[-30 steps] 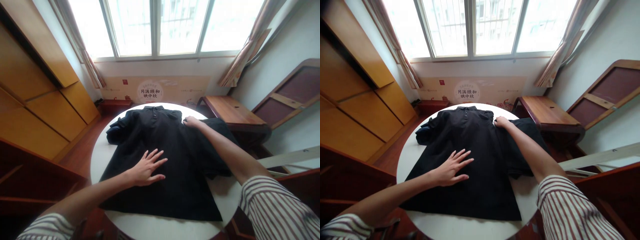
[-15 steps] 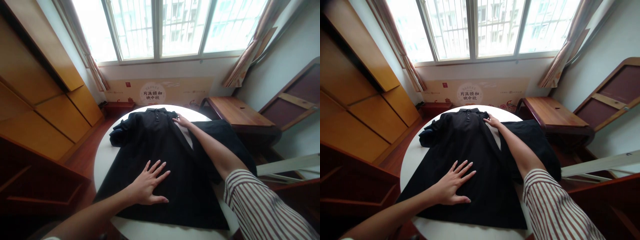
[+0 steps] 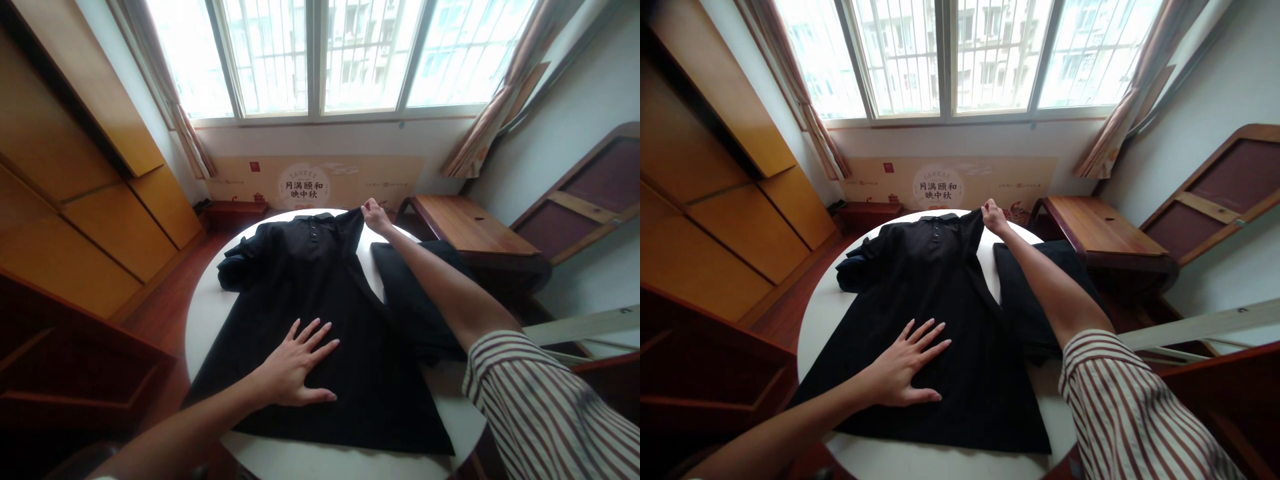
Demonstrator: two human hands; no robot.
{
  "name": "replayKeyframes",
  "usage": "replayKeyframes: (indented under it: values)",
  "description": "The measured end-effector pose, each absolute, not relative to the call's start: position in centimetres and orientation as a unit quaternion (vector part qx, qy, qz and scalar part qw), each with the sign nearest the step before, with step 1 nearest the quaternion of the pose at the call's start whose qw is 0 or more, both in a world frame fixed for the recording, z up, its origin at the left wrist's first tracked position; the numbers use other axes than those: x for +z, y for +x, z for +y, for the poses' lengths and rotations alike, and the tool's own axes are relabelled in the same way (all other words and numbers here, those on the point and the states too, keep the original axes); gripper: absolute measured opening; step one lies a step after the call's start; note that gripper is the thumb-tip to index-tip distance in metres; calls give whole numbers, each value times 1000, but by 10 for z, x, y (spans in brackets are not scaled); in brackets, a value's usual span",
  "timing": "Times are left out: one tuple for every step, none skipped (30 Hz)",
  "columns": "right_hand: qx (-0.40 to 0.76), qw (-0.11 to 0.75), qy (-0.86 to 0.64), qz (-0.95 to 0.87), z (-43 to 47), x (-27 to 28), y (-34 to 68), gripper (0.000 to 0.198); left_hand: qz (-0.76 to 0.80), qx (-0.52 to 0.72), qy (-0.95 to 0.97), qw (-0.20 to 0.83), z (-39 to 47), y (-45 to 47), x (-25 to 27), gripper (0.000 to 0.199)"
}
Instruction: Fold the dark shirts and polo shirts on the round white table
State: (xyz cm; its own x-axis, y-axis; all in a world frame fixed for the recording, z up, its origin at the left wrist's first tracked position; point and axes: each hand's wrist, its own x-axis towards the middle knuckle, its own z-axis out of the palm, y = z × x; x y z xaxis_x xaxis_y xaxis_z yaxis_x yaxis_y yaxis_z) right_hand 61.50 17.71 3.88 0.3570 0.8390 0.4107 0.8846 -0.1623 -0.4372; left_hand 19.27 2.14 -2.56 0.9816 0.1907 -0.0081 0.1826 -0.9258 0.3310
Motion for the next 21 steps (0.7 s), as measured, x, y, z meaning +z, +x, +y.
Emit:
replayKeyframes:
  values:
    - [-51,306,-765,-564,176,47,618,42,95,15,981,168,21,193,-26,94]
    - [-57,302,-770,-559,175,55,621,41,94,17,981,168,21,193,-26,94]
    - [-55,300,-775,-553,174,62,622,40,94,19,981,168,21,193,-26,93]
    - [-50,291,-776,-558,172,68,623,40,94,19,981,169,22,193,-26,93]
    - [-43,279,-776,-564,170,73,623,41,93,18,981,171,22,193,-26,93]
    - [-36,266,-778,-568,168,78,623,42,94,16,980,173,22,193,-26,93]
    - [-34,251,-780,-573,166,81,621,42,94,13,980,175,22,193,-26,93]
    - [-36,235,-781,-577,163,84,620,42,94,12,979,178,22,193,-26,93]
    - [-42,216,-783,-581,161,87,617,41,95,11,979,179,22,193,-26,93]
    - [-50,195,-784,-587,159,90,614,40,96,11,979,181,22,192,-26,93]
    - [-60,172,-786,-591,158,93,611,38,97,10,979,182,22,192,-26,93]
    - [-71,150,-786,-595,158,98,609,36,97,9,978,183,22,192,-26,93]
    - [-82,127,-786,-599,158,103,607,34,98,7,978,184,22,192,-26,93]
    - [-90,108,-786,-602,159,109,606,33,98,5,978,185,22,192,-26,93]
    - [-96,92,-788,-601,160,116,607,32,99,5,978,186,22,192,-26,93]
    - [-97,80,-792,-597,162,123,610,32,98,5,978,186,22,192,-26,93]
    - [-97,70,-800,-589,163,129,614,32,97,7,978,185,23,192,-26,93]
    - [-99,59,-808,-577,165,134,619,34,96,10,978,184,23,192,-26,93]
    - [-102,41,-818,-564,165,137,623,38,95,13,979,181,24,192,-26,93]
    - [-107,15,-826,-552,165,137,627,41,95,16,979,179,24,192,-26,93]
    - [-113,-17,-831,-544,164,135,628,43,95,20,979,178,24,192,-26,93]
